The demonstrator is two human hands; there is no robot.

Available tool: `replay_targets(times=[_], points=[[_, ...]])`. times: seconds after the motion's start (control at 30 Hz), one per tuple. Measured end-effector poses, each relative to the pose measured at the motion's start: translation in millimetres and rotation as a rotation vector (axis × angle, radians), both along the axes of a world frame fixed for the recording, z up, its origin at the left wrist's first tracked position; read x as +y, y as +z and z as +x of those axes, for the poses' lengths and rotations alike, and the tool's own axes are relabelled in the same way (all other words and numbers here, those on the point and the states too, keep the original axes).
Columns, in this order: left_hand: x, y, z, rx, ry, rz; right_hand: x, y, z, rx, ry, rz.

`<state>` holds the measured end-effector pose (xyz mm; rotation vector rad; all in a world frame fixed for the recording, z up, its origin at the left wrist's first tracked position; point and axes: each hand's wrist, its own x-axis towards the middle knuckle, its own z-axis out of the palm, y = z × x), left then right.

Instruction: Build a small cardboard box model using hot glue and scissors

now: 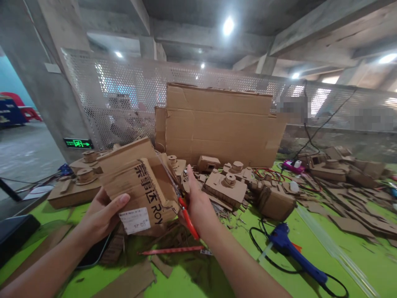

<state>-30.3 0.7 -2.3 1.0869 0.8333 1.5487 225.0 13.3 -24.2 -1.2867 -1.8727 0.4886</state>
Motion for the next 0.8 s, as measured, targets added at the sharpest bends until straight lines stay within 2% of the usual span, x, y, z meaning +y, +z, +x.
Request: replay_targets(times=[0.23, 0.37, 0.67, 0.8], points=[[2, 1.3, -1, -0.040, -0.011, -0.018, 5, -6.9, -11, 0.095, 0.051, 0.058], [3, 4.9, -2, -0.066, -0.038, -0.050, 6, -11.2, -13, 0.076, 0.050, 0.050], [5, -2.1, -7, 0.005, -0.059, -0.016, 2, -7.0, -8, 0.045, 0.072, -0.031], [6, 0.3, -9, 0.007, -0.065, -0.019, 1, -6.5, -11, 0.082, 0.076, -0.036]])
